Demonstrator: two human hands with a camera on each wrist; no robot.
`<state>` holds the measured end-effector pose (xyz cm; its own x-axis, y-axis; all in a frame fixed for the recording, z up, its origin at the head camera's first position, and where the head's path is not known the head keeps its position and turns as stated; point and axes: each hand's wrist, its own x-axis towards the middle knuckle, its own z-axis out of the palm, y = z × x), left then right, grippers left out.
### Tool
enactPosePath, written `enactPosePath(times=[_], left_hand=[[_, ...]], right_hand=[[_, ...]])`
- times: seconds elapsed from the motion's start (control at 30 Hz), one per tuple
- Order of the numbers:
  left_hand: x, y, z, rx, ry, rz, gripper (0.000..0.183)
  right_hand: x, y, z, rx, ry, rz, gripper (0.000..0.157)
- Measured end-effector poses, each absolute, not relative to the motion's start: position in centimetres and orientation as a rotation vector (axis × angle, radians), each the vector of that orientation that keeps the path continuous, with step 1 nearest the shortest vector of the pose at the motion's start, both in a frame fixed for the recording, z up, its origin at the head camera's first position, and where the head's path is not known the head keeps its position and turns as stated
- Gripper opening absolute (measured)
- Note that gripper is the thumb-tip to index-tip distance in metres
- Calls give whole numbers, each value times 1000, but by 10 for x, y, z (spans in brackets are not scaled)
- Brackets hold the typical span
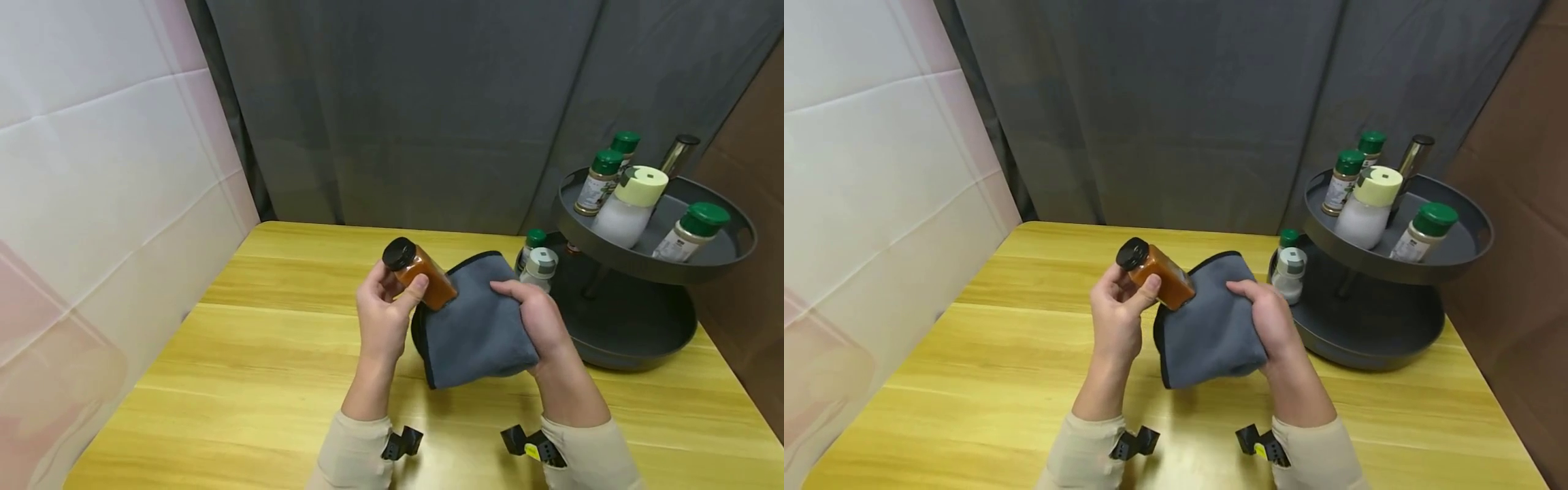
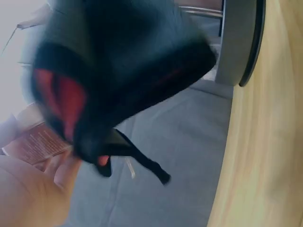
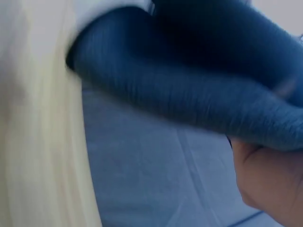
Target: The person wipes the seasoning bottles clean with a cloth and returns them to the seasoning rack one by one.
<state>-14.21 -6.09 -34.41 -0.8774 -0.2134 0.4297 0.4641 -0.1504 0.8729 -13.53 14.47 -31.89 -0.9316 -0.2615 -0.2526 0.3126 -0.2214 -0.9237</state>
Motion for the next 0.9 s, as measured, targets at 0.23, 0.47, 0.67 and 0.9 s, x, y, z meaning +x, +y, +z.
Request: enactPosePath(times=[0.23, 0.47, 0.67, 0.9], left_hand=[[-141, -57, -341, -340, -1691, -2065, 44], [-143, -62, -342, -279, -1711, -2058, 38], [-144, -66, -343, -243, -1688, -2072, 38], [-141, -71, -342, -227, -1701, -2005, 35]], right_hand=[[-138, 132, -324, 81, 1628, -2246, 53], [-129, 134, -327, 17, 1726, -2131, 41], [-122, 146, -330, -18, 1680, -2114, 41], [-118, 158, -336, -55, 1603, -2144, 41]])
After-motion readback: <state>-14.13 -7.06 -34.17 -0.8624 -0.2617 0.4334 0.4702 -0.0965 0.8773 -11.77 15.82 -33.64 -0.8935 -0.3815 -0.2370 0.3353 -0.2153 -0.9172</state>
